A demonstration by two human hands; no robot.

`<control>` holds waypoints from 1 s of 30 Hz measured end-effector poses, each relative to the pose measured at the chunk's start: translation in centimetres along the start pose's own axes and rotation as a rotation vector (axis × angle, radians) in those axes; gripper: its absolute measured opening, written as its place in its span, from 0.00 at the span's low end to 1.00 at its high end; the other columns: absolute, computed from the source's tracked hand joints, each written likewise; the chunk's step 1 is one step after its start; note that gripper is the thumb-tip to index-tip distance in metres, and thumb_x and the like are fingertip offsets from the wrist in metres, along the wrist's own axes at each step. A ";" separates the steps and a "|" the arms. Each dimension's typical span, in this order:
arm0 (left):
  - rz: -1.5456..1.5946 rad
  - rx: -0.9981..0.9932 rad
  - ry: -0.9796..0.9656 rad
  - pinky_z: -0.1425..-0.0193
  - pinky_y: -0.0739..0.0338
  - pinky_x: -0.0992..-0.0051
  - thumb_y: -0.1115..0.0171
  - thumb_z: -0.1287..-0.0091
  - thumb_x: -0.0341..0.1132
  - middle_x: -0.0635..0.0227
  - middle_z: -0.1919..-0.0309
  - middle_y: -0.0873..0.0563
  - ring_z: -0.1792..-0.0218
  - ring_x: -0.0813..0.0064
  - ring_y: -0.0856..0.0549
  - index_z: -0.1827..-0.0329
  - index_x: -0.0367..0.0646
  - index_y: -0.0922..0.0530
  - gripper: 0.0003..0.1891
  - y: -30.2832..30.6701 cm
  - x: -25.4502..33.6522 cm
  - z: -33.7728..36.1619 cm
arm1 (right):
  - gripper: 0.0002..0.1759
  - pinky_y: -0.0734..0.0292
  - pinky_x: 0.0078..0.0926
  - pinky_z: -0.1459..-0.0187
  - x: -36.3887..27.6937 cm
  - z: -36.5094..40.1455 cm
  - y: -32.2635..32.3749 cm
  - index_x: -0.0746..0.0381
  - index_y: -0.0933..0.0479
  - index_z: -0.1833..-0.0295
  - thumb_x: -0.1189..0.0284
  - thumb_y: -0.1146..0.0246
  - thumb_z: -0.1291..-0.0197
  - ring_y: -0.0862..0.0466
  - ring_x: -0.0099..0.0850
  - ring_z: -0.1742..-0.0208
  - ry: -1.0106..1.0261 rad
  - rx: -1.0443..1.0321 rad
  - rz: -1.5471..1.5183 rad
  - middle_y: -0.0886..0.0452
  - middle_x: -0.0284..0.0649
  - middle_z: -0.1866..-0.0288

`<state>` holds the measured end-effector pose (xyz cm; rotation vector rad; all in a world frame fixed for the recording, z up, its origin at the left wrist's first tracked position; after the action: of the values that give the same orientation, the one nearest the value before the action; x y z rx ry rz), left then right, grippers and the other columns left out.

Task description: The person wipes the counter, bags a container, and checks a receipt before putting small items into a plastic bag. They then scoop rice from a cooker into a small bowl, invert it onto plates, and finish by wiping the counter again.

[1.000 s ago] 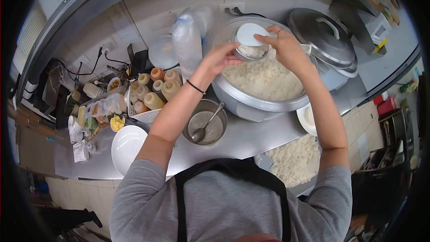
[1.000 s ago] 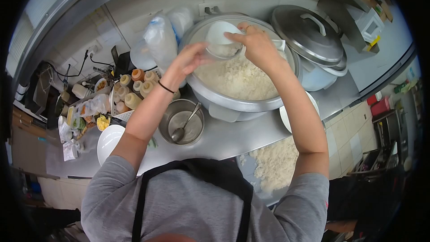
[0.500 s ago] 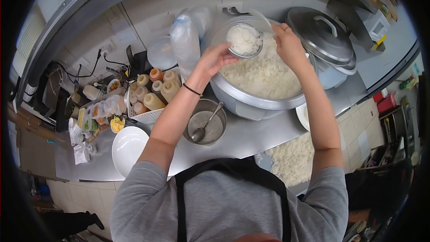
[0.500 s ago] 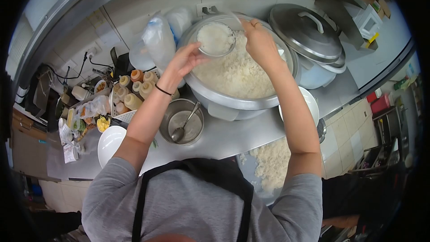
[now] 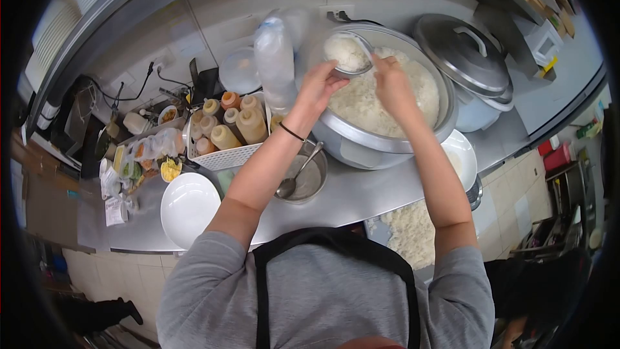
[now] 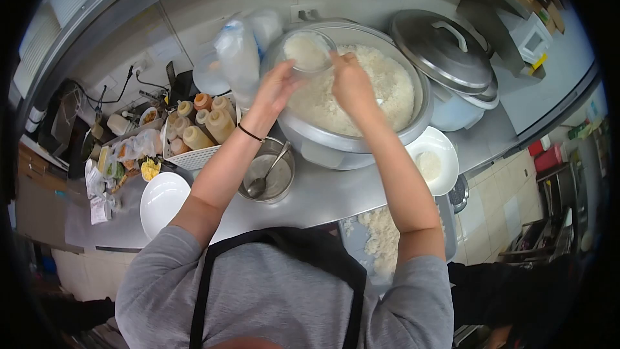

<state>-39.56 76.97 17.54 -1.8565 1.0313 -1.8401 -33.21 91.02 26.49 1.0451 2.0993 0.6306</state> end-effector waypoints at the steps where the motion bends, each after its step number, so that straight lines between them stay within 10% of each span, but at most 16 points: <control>1: 0.002 0.013 -0.010 0.54 0.22 0.66 0.43 0.38 0.32 0.58 0.63 0.20 0.60 0.67 0.19 0.57 0.34 0.27 0.11 0.4 0.1 0.2 | 0.23 0.28 0.39 0.53 0.8 -0.2 0.2 0.68 0.29 0.46 0.83 0.45 0.53 0.23 0.50 0.55 -0.022 -0.002 -0.100 0.25 0.54 0.55; 6: 0.068 -0.058 -0.021 0.53 0.22 0.65 0.43 0.38 0.33 0.58 0.63 0.19 0.61 0.66 0.18 0.57 0.34 0.27 0.12 0.0 2.6 3.0 | 0.14 0.29 0.40 0.55 7.0 -1.5 3.7 0.71 0.27 0.60 0.75 0.43 0.53 0.24 0.54 0.57 -0.108 0.200 0.190 0.24 0.58 0.61; 11: 0.041 -0.014 0.019 0.51 0.22 0.64 0.42 0.39 0.35 0.56 0.60 0.19 0.58 0.64 0.18 0.54 0.33 0.28 0.15 2.7 5.8 7.6 | 0.26 0.26 0.40 0.61 12.9 -0.6 -1.0 0.72 0.24 0.65 0.56 0.36 0.55 0.19 0.48 0.65 -0.261 -0.300 0.157 0.21 0.57 0.72; 14: 0.059 0.035 -0.005 0.50 0.22 0.64 0.41 0.39 0.35 0.54 0.57 0.20 0.55 0.62 0.19 0.52 0.33 0.29 0.17 6.0 8.4 12.5 | 0.18 0.25 0.39 0.64 15.4 -0.2 -3.3 0.71 0.24 0.64 0.65 0.37 0.52 0.18 0.45 0.67 -0.318 -0.447 0.216 0.20 0.53 0.74; 20: 0.007 0.414 -0.130 0.41 0.28 0.60 0.48 0.36 0.35 0.47 0.44 0.29 0.45 0.56 0.26 0.42 0.30 0.37 0.23 16.8 12.7 25.7 | 0.19 0.24 0.32 0.71 11.4 0.0 -5.4 0.70 0.26 0.58 0.78 0.37 0.61 0.19 0.38 0.76 0.564 -0.312 0.264 0.20 0.50 0.71; 22: -0.045 0.596 -0.166 0.42 0.27 0.62 0.47 0.37 0.35 0.48 0.48 0.25 0.47 0.56 0.24 0.42 0.31 0.37 0.23 21.1 13.7 31.0 | 0.29 0.26 0.28 0.76 16.3 0.6 -8.1 0.69 0.28 0.50 0.82 0.37 0.67 0.20 0.34 0.77 -0.257 -0.863 0.164 0.21 0.46 0.72; 26: 0.025 0.842 -0.255 0.49 0.22 0.63 0.45 0.39 0.34 0.48 0.51 0.23 0.51 0.57 0.21 0.46 0.32 0.34 0.20 30.0 13.1 40.3 | 0.35 0.25 0.26 0.69 17.3 -2.4 -6.0 0.66 0.33 0.41 0.82 0.39 0.63 0.20 0.33 0.72 -0.202 -0.726 0.335 0.23 0.46 0.70; 30: 0.023 0.984 -0.153 0.56 0.19 0.63 0.43 0.40 0.34 0.49 0.55 0.23 0.60 0.59 0.18 0.49 0.32 0.32 0.19 36.7 11.9 45.9 | 0.31 0.30 0.19 0.70 0.7 -3.7 -0.4 0.60 0.35 0.37 0.81 0.42 0.51 0.28 0.21 0.74 0.126 -0.325 0.086 0.22 0.40 0.65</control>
<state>-6.03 32.16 -4.01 -1.3095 0.0200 -1.6751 -36.55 90.92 28.34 0.9328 1.9768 1.0650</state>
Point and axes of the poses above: each hand's wrist, its own z-axis away from the middle knuckle, its own y-axis out of the back of the hand, x = y × z, the point moved 9 cm from there along -z, towards the middle knuckle
